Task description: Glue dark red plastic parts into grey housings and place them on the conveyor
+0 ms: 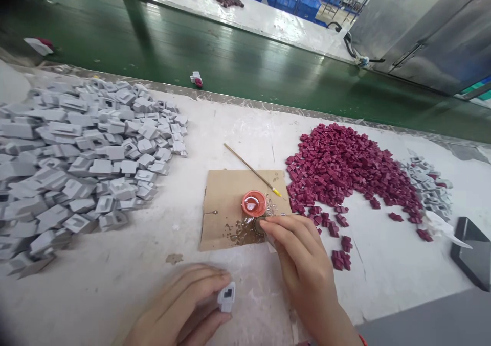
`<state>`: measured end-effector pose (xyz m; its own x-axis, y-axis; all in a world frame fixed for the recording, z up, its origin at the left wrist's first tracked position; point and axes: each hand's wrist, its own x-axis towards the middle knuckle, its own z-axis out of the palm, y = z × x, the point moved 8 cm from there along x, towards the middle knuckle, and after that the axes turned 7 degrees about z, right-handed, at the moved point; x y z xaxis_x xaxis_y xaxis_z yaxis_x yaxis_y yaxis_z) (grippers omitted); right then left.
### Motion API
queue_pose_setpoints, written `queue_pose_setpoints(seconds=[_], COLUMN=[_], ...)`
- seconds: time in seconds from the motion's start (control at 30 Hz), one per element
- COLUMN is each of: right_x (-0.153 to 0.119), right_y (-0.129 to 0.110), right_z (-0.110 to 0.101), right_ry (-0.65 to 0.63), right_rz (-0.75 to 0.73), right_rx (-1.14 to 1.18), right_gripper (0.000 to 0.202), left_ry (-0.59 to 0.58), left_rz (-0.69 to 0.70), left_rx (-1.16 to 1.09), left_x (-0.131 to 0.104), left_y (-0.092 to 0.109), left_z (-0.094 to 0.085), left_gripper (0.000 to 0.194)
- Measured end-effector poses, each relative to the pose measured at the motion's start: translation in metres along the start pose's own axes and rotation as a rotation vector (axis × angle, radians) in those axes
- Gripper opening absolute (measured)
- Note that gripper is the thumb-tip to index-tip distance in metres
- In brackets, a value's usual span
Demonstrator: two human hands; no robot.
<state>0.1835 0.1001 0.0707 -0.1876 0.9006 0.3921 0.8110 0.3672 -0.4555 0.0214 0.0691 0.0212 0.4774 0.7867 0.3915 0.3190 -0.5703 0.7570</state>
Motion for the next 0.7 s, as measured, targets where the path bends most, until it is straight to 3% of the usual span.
queue_pose_setpoints(seconds=[0.17,0.3,0.7], right_x=[-0.019,-0.037,-0.061], right_y=[-0.009,-0.027,-0.033], right_z=[-0.002,0.005,0.019], right_ry=[-0.013,-0.113,-0.209], right_rz=[0.116,0.049,-0.026], right_rx=[0.207,0.325,0.212], right_gripper=[0.034,0.034,0.033], left_ry=[0.000,0.008,0.011], left_rz=[0.043,0.024,-0.068], left_rx=[0.019,-0.014,-0.074], left_x=[0.000,-0.001,0.001], left_y=[-0.002,-0.001,-0.002], left_z=[-0.002,-0.001,-0.003], left_gripper=[0.023,0.023,0.021])
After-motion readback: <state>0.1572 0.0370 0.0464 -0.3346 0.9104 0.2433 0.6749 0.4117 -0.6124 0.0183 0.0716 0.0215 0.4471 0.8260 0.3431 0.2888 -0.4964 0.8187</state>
